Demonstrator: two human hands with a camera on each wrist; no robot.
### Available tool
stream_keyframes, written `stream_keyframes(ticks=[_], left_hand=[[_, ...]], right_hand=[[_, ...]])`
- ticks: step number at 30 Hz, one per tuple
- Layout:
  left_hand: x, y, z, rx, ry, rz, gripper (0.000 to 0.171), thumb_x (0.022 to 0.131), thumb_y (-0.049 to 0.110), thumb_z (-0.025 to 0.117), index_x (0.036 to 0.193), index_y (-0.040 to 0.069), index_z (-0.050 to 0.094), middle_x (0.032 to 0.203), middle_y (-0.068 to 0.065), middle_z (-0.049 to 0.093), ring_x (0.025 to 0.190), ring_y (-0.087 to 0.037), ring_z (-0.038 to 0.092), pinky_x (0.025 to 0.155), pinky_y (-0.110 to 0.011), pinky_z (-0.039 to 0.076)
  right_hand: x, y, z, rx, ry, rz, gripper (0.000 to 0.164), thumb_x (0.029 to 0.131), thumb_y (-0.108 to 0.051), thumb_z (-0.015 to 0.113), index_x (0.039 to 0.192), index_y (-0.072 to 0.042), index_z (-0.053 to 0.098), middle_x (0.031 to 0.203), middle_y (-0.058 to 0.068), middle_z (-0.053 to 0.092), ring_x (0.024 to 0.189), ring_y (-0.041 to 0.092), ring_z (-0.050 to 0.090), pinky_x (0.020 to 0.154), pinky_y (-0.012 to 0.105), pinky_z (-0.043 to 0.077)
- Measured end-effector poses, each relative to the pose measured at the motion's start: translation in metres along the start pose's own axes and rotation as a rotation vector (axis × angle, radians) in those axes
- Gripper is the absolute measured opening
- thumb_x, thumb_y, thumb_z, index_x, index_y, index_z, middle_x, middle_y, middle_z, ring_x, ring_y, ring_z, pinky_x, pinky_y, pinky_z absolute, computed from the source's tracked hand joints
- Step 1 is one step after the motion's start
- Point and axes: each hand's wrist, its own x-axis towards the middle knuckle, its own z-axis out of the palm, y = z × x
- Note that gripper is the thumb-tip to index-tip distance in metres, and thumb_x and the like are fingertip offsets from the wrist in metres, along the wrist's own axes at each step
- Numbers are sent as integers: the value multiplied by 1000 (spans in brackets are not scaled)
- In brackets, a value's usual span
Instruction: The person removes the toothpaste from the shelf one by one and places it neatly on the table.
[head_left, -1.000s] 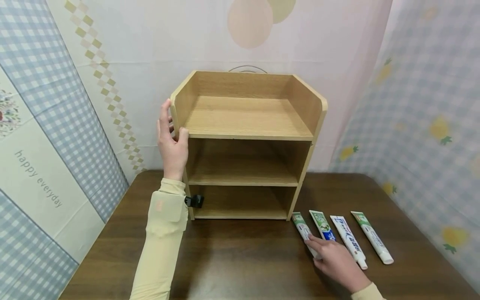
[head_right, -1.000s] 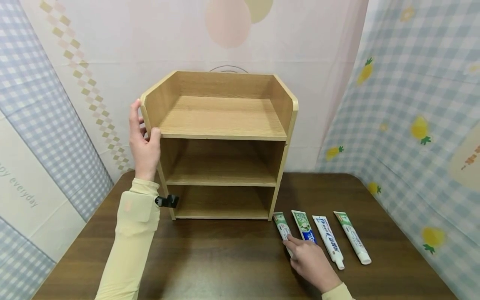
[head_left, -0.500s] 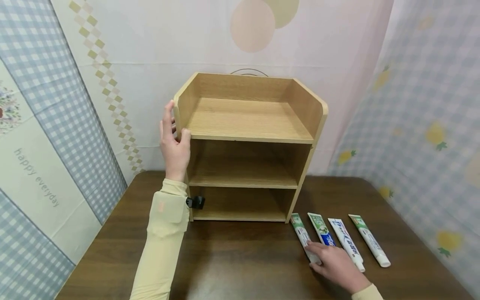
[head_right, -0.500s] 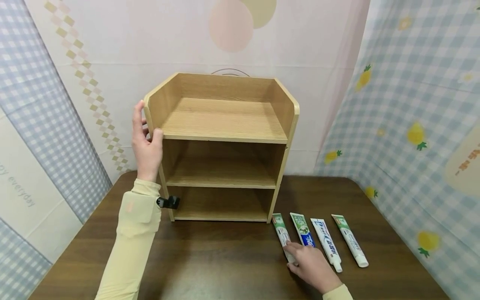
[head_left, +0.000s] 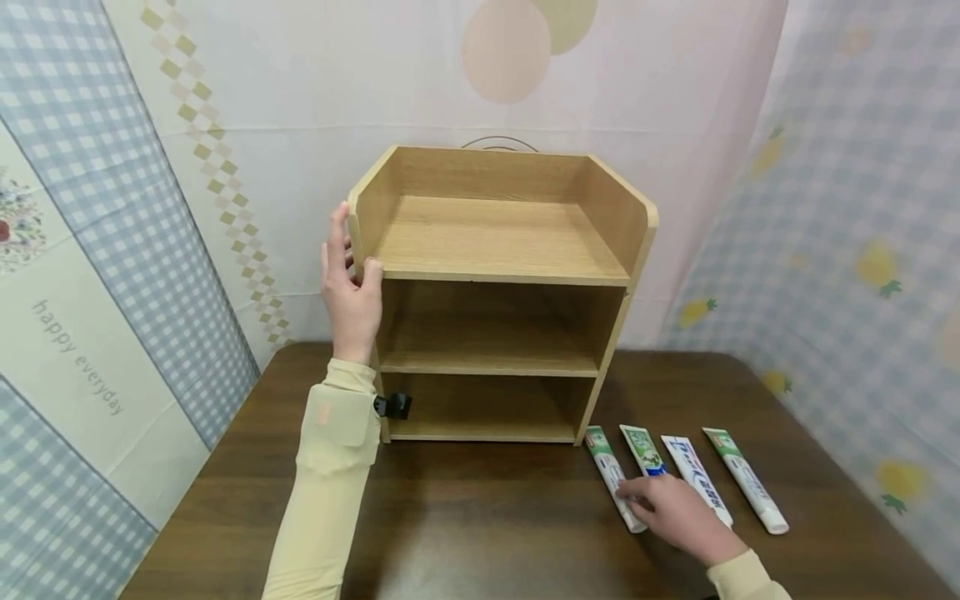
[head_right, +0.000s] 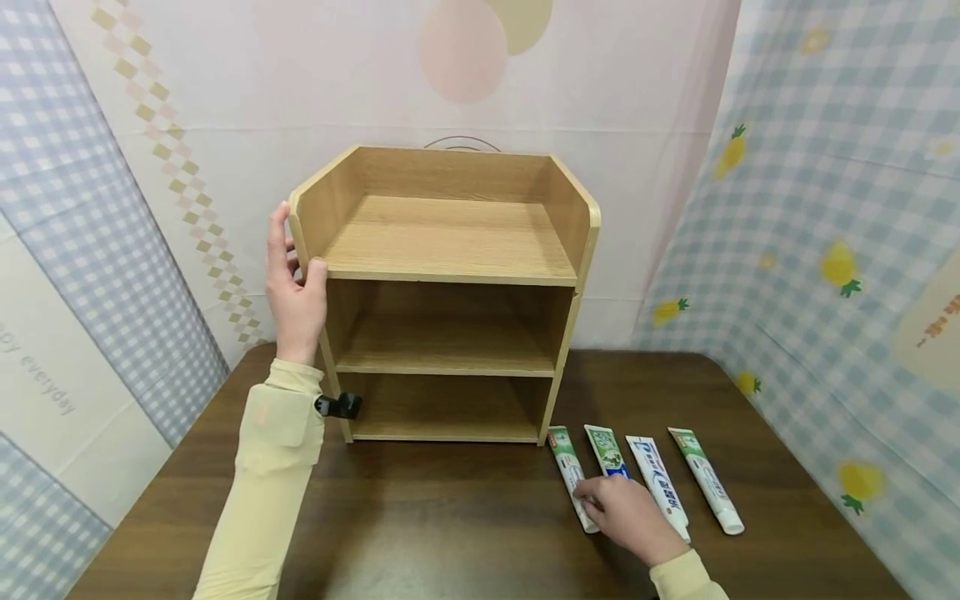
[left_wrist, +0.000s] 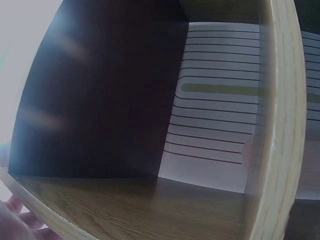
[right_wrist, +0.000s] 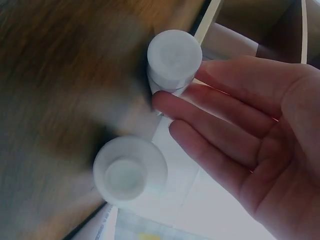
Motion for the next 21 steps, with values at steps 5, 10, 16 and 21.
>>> stream_keyframes(ticks=[5,10,16,21], left_hand=[[-3,12,0,-22,2,-6,65,78,-3,42,136,25,38,114,-9,47,98,-14,45,78,-25,39],[-2,9,0,-25,2,-8,66,78,-3,41,135,30,38,114,-7,47,97,-12,44,78,-23,39],[2,-16,3,-2,5,7,68,79,-2,43,135,35,36,119,-2,47,98,-9,44,78,-23,40],[0,-5,2,-10,3,4,67,79,-2,43,135,33,37,119,-2,47,98,-9,43,81,-23,39]], right_hand=[[0,3,1,-4,9,2,12,75,-11,65,83,-16,71,83,-4,70,71,8,63,57,24,47],[3,4,1,14,15,-12,12,75,-10,64,83,-15,71,78,-6,69,68,5,62,56,23,47],[5,-1,5,-14,28,52,14,76,-11,64,88,-15,71,84,-2,70,66,6,62,53,23,44],[6,-5,8,-37,43,86,18,76,-12,63,93,-14,71,92,1,70,70,11,65,54,24,46]])
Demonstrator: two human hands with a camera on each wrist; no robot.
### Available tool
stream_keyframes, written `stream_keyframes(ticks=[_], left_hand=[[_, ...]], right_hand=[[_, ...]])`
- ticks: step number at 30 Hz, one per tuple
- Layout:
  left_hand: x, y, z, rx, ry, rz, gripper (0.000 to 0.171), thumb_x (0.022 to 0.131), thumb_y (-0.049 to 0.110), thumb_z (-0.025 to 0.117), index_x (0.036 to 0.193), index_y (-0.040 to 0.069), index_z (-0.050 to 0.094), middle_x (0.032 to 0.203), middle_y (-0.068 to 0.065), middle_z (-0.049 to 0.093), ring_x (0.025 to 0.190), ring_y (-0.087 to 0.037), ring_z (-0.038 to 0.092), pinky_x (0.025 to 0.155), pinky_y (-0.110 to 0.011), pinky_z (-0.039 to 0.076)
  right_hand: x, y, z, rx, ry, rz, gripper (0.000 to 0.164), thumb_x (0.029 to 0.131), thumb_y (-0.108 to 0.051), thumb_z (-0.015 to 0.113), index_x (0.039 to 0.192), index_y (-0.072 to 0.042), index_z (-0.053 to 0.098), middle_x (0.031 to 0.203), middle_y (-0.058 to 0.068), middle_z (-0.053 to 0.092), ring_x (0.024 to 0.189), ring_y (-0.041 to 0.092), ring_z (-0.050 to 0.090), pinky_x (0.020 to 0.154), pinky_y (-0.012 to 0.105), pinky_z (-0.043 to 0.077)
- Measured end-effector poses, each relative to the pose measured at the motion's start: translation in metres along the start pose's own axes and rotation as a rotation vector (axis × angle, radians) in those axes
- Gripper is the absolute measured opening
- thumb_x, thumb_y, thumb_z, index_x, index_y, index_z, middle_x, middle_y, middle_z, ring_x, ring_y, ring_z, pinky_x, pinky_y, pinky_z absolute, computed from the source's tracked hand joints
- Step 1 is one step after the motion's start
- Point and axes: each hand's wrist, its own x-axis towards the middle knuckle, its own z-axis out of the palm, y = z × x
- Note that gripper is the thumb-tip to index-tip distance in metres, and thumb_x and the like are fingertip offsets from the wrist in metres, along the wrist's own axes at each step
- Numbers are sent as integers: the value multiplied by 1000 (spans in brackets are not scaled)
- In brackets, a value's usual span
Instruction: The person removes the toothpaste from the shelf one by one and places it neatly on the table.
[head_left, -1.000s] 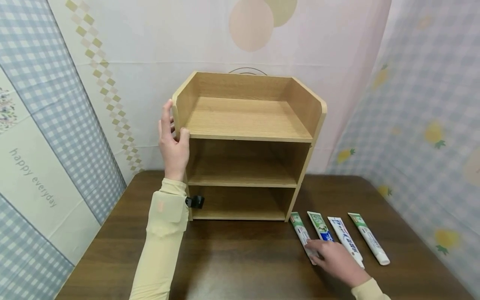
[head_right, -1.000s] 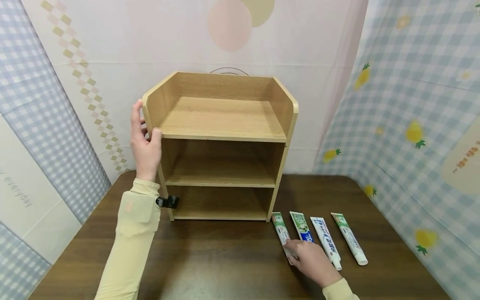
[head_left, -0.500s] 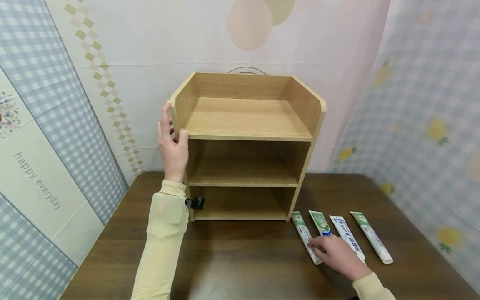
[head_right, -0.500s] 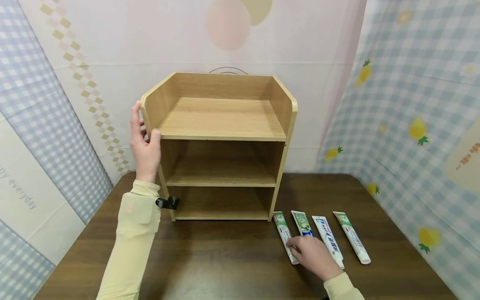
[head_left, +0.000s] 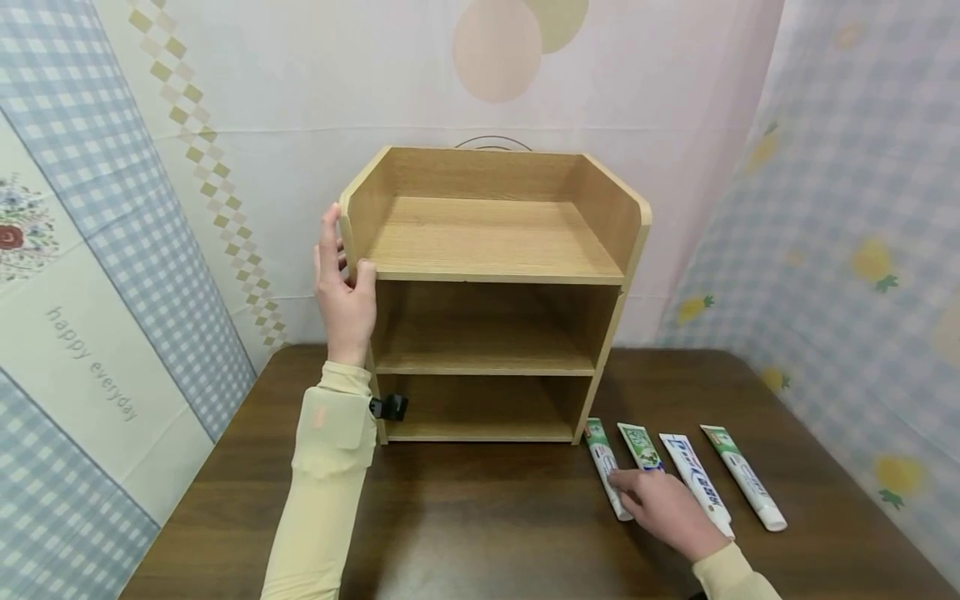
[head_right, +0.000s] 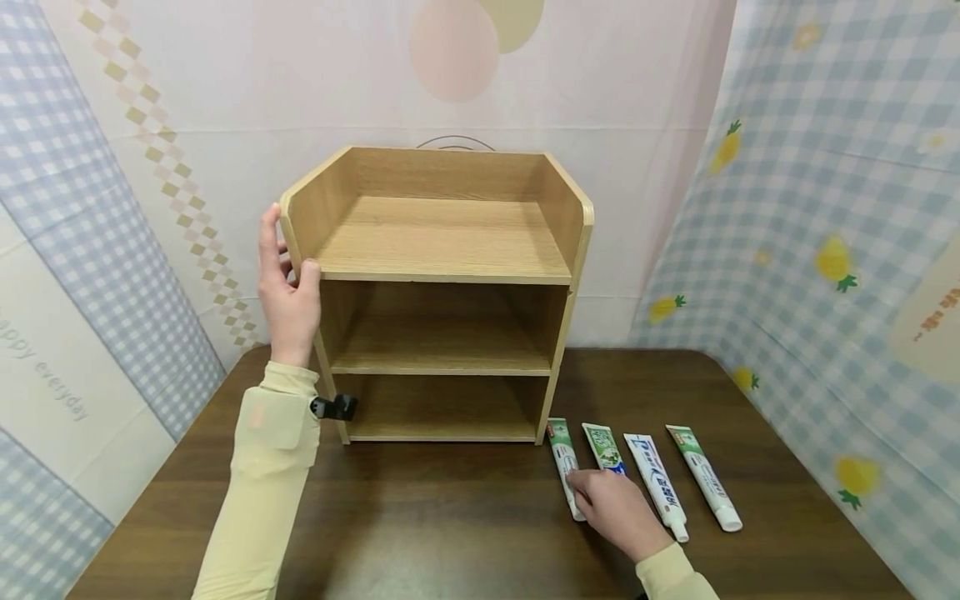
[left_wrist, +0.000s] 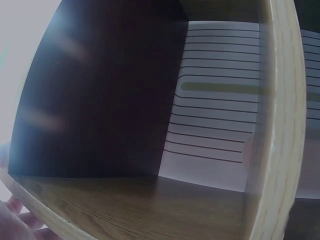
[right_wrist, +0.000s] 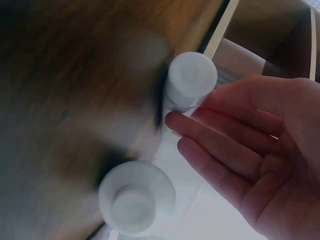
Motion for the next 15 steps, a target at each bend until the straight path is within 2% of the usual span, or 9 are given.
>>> stream_keyframes(ticks=[3,10,15], left_hand=[[-2,9,-1,-4,-5,-19,66,79,-2,42,135,31,37,118,-4,47,97,-12,43,79,-23,39],[2,-13,1,8,4,4,69,78,-2,43,134,37,37,117,0,47,97,-8,44,80,-24,39],[3,-15,2,48,20,18,69,77,-1,43,134,39,36,113,-3,48,94,-7,45,71,-26,41]], right_hand=[[1,1,0,0,5,-4,17,76,-12,63,92,-13,71,90,2,71,69,11,65,54,25,46],[1,6,0,16,-10,-6,20,76,-11,64,94,-12,71,91,3,71,79,17,66,62,30,50],[0,7,-2,39,-49,3,23,76,-9,63,98,-11,70,94,3,70,85,18,66,66,31,51]])
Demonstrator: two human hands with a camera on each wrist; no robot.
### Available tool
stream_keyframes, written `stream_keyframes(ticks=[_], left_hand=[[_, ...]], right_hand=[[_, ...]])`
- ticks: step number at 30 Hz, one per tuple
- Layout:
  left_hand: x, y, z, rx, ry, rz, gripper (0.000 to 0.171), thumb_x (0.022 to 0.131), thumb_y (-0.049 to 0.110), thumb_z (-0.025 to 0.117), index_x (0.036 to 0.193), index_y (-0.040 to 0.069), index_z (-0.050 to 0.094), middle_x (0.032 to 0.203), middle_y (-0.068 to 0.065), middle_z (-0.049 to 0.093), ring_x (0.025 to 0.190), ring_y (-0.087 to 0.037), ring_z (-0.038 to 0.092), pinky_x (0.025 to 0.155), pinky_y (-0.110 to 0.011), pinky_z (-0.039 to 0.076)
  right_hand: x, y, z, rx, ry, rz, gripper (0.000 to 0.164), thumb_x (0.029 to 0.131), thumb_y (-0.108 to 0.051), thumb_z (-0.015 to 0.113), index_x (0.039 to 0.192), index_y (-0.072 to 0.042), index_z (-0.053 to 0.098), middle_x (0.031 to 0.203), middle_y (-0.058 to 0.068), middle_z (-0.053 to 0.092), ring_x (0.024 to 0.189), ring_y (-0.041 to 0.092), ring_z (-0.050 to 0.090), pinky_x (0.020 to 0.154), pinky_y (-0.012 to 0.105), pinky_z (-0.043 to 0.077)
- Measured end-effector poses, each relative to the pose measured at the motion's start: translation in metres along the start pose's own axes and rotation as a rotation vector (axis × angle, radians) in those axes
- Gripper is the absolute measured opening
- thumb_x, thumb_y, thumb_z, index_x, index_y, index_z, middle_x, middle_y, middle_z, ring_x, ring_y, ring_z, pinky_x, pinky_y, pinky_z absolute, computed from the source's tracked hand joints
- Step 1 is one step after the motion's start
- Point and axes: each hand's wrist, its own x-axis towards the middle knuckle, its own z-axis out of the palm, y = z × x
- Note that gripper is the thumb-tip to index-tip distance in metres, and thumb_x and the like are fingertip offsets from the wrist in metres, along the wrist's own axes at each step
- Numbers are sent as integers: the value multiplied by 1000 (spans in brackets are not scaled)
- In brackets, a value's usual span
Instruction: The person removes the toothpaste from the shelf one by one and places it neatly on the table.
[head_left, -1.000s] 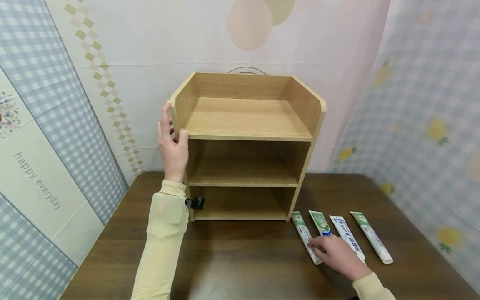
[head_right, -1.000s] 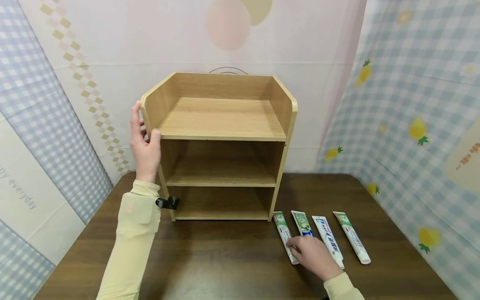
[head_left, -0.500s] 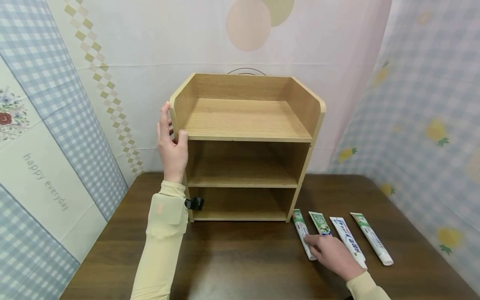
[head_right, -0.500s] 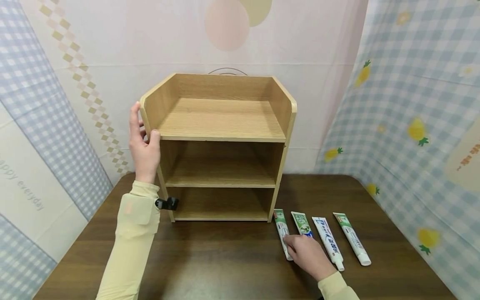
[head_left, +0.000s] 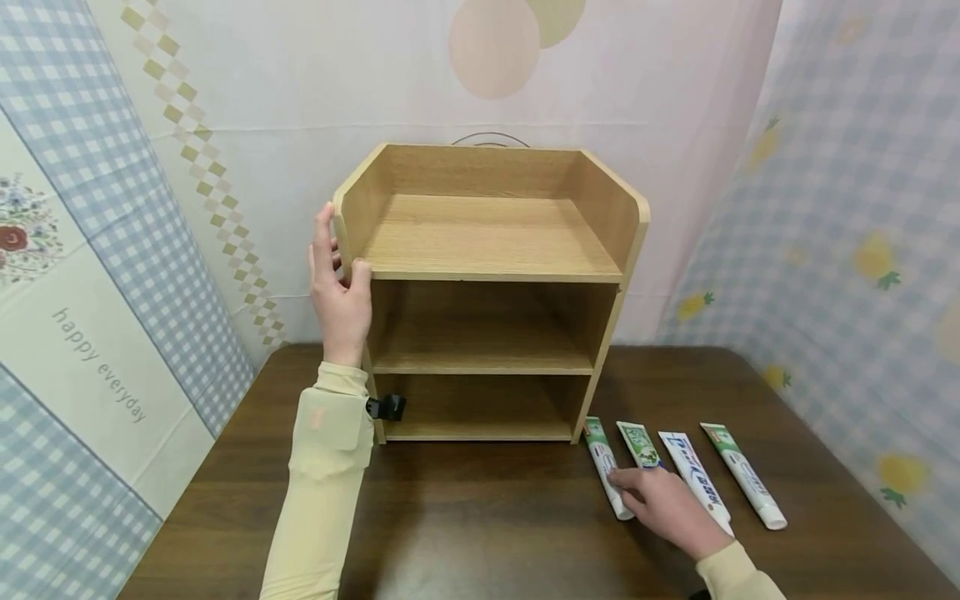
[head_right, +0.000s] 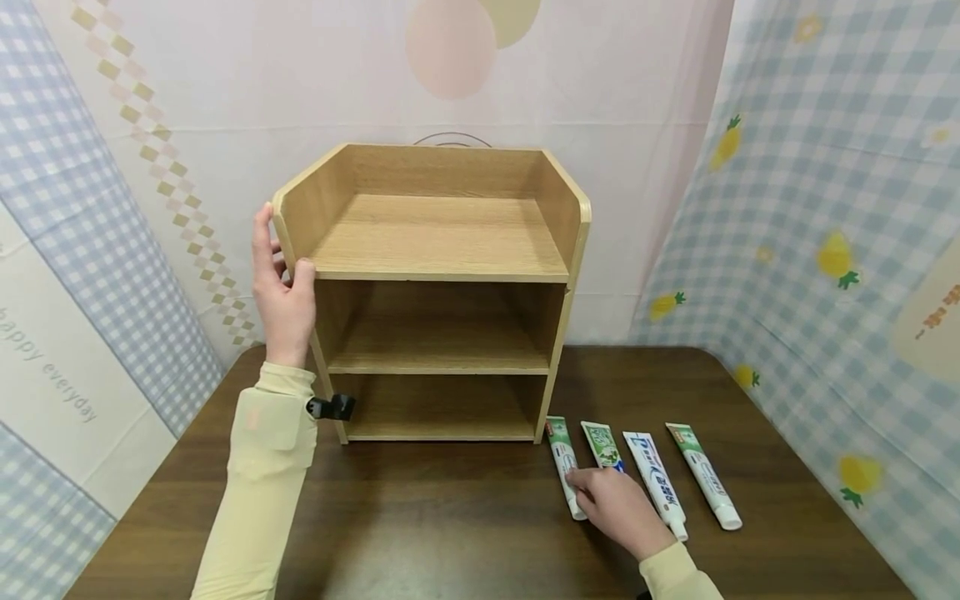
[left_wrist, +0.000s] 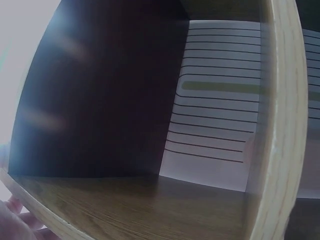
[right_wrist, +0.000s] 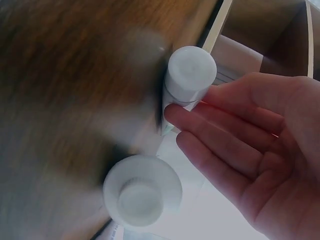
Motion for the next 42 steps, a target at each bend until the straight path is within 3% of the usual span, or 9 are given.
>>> stream_keyframes(ticks=[7,19,29,37,42], left_hand=[[1,-3,-1,40,16,25,68,78,0,43,134,38,36,115,-5,49,93,-11,48,68,-25,41],[4,6,8,1,13,21,65,79,1,43,135,33,36,116,-2,49,90,-12,49,60,-22,39],[-2,26,-2,-27,2,13,64,78,-5,42,136,22,38,123,-3,47,95,-16,46,74,-26,40],[-2,5,2,34,11,12,66,78,0,43,134,35,37,116,-1,49,93,-11,48,59,-22,39],[-1,0,5,25,-2,14,68,78,0,43,134,38,36,117,-1,49,94,-12,49,65,-25,42]], right_hand=[[8,5,2,37,7,-3,22,76,-10,63,97,-12,70,94,2,70,84,18,66,64,29,49],[6,13,-10,79,2,7,24,77,-9,63,99,-15,70,94,-1,70,82,12,64,61,24,45],[3,5,-8,66,19,-9,24,75,-8,63,97,-13,71,92,0,70,79,8,63,60,24,46],[0,4,-4,100,-26,8,23,78,-9,60,97,-13,70,94,2,70,56,-4,41,51,19,33],[0,1,-3,120,-38,37,23,79,-9,59,99,-12,69,96,5,69,44,-1,25,44,18,26]])
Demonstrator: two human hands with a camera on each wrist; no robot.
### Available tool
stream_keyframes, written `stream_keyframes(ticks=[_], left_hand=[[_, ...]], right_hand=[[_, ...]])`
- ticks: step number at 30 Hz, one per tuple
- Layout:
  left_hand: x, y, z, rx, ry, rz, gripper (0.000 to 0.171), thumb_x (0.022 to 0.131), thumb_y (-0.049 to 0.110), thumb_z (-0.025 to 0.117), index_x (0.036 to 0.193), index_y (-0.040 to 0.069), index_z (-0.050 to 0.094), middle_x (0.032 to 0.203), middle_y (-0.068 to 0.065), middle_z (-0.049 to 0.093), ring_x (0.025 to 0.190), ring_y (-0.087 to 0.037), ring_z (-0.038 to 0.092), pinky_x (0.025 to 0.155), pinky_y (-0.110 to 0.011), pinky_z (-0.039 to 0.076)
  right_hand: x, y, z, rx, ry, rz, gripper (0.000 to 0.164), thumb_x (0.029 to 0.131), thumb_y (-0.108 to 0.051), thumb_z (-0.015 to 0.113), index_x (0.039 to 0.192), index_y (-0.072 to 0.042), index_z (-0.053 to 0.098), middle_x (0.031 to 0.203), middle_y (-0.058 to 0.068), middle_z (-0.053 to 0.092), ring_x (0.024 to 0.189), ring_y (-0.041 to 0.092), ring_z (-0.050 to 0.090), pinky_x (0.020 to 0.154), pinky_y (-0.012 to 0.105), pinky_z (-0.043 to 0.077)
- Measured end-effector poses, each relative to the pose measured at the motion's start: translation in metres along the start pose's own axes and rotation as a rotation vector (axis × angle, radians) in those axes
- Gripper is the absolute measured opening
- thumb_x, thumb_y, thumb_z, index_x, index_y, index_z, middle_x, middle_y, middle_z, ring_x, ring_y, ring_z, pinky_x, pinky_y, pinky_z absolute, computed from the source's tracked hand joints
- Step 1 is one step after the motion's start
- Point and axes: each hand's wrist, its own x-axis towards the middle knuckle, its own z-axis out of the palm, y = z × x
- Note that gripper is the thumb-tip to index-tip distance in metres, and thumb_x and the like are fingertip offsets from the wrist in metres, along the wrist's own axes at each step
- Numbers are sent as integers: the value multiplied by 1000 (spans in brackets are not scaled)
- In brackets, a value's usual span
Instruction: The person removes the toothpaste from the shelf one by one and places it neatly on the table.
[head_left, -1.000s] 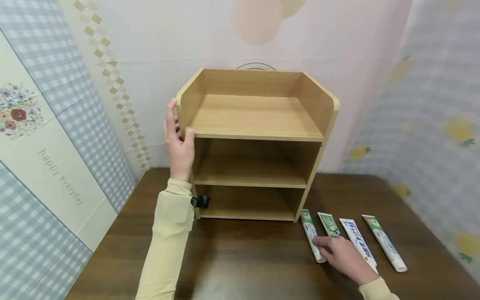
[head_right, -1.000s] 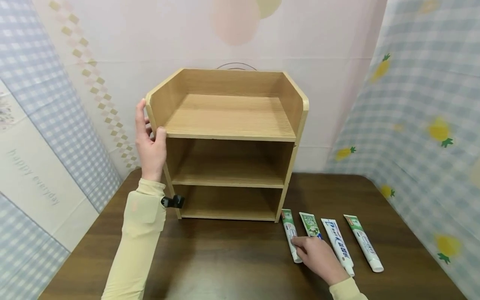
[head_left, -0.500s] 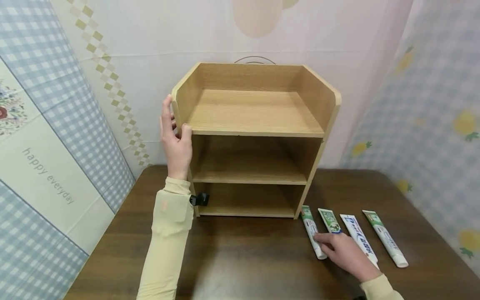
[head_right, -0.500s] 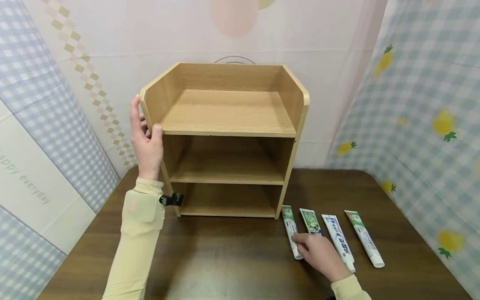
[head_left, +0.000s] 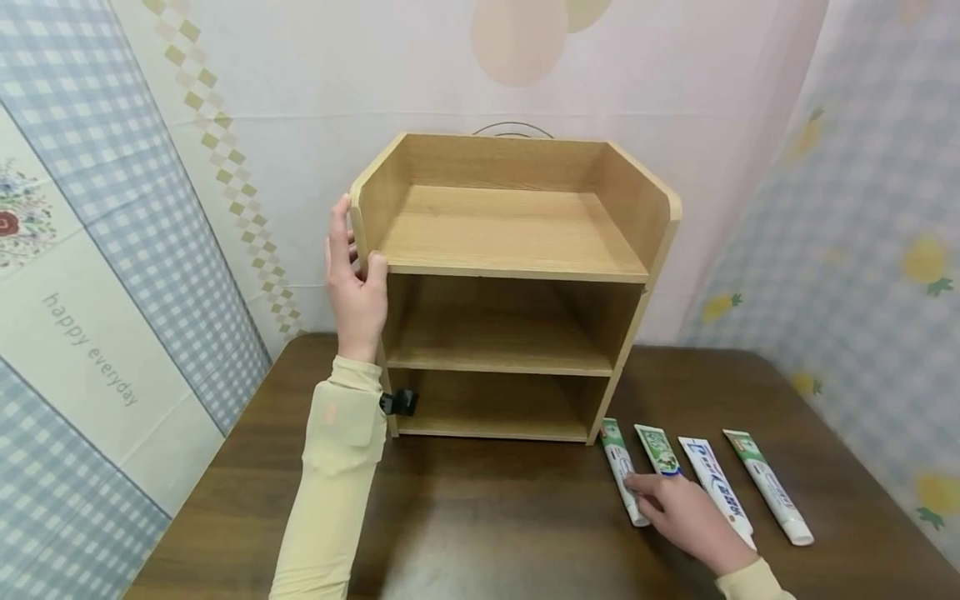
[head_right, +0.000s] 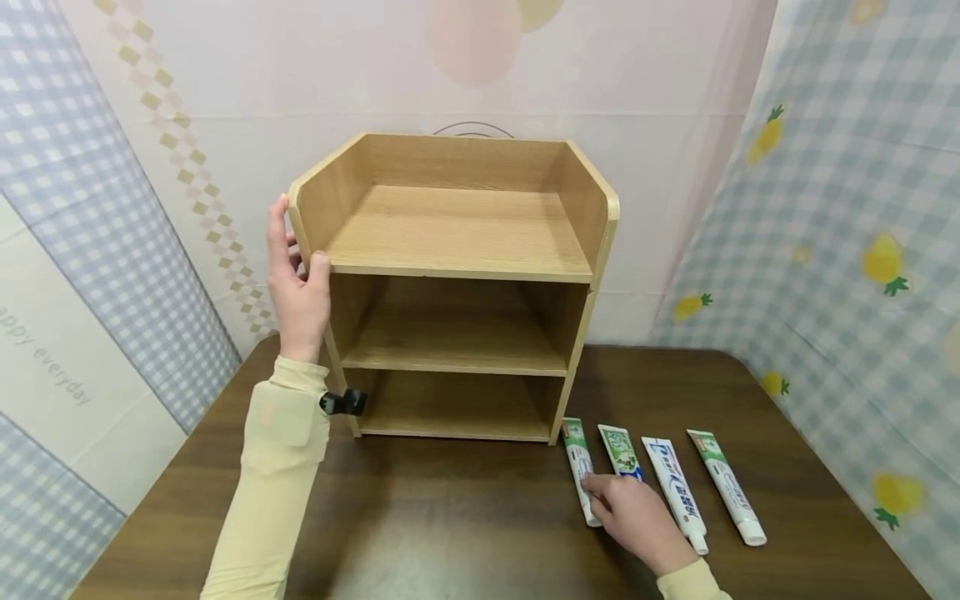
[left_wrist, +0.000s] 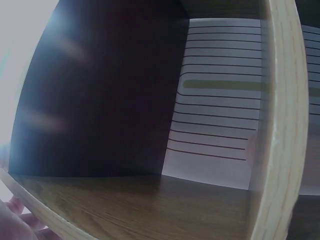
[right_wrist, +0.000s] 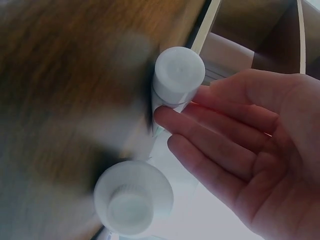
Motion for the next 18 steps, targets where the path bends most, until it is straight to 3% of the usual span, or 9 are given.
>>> stream_keyframes(ticks=[5,8,12,15,18], left_hand=[[-1,-3,0,-4,-11,-20,68,78,1,43,134,40,36,115,-3,49,92,-11,49,64,-28,43],[-3,9,-2,-12,-18,-34,67,79,0,43,135,36,36,117,-4,48,95,-10,47,68,-25,42],[-5,26,-5,-47,-25,-57,65,79,-2,41,136,31,37,120,-5,46,97,-11,45,78,-23,40],[-5,28,-5,-51,-24,-55,65,79,-2,41,136,30,37,121,-3,46,98,-11,45,81,-23,40],[-6,29,-6,-35,-44,-49,64,81,-2,41,137,27,35,126,-2,45,101,-13,44,84,-25,38]], right_hand=[[0,0,1,4,-15,10,22,79,-10,60,99,-11,69,85,-1,68,44,-3,24,43,18,26],[1,-1,2,3,-20,1,22,79,-10,61,100,-11,68,78,-5,65,45,-3,25,44,17,26],[2,0,3,0,0,-15,23,78,-10,62,100,-10,68,83,-2,67,45,-4,26,45,17,27],[2,1,3,-11,9,-39,22,78,-10,62,99,-10,68,91,3,68,47,-5,29,46,17,29],[2,2,2,-66,25,-83,20,77,-12,63,97,-11,68,95,4,69,54,-3,45,51,20,38]])
